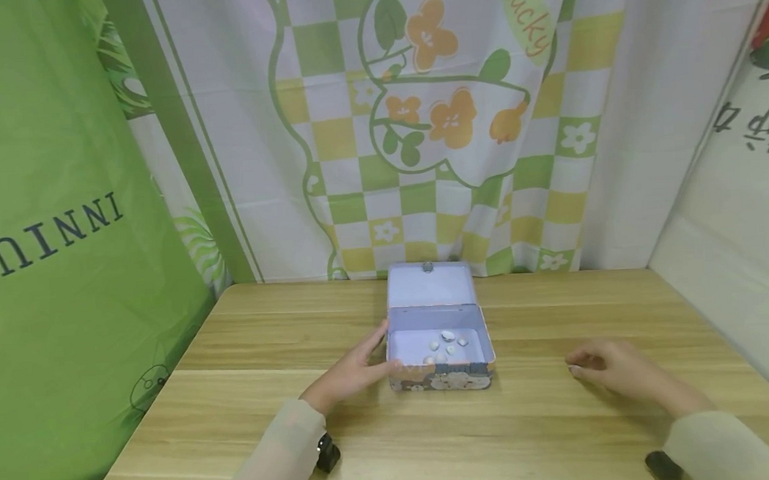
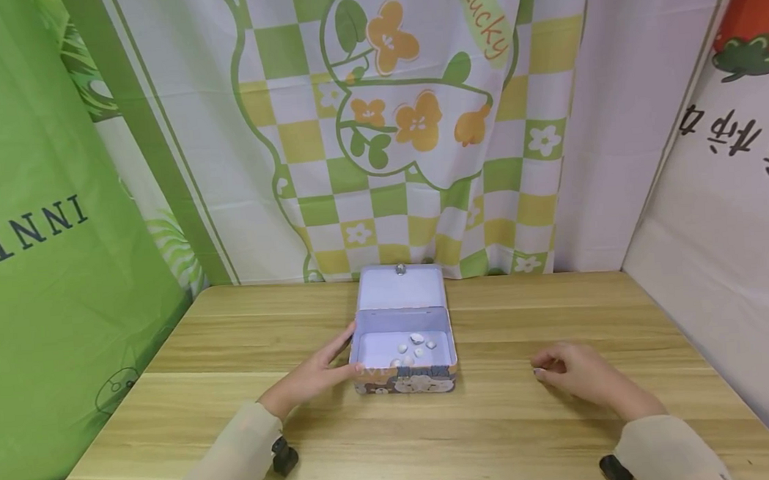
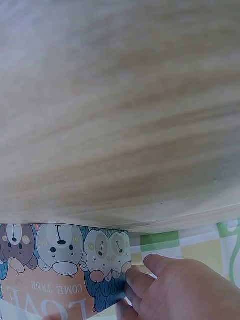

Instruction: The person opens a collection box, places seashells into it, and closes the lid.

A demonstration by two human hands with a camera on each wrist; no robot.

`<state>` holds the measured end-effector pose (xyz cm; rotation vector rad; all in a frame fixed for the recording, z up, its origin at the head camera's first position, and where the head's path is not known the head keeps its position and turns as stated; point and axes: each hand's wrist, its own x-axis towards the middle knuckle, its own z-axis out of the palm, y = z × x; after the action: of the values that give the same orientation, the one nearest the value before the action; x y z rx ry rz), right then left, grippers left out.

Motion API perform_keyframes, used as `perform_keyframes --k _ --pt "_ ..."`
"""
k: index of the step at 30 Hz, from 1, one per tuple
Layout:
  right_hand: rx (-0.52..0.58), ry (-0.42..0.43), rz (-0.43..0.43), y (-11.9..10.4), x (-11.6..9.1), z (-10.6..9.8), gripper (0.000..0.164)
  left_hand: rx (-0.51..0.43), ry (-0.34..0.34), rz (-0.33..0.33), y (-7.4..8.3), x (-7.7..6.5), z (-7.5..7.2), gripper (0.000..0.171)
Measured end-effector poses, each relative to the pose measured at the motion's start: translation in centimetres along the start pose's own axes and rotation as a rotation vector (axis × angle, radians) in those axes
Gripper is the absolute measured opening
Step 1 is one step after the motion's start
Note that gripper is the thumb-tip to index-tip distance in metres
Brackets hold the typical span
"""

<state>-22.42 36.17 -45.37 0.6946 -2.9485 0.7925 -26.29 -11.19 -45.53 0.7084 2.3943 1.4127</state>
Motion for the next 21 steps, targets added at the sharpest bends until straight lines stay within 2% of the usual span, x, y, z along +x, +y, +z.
perform_keyframes --k 11,21 --pt "0.021 -0.005 0.046 -0.33 -0.17 0.09 0.023 0.006 -0.003 0.009 0.13 -0.12 0.04 0.09" --pt "-0.027 0.009 0.025 -0.42 0.08 0.27 0.018 -0.016 -0.008 -0.004 0.15 -0.18 -0.02 0.09"
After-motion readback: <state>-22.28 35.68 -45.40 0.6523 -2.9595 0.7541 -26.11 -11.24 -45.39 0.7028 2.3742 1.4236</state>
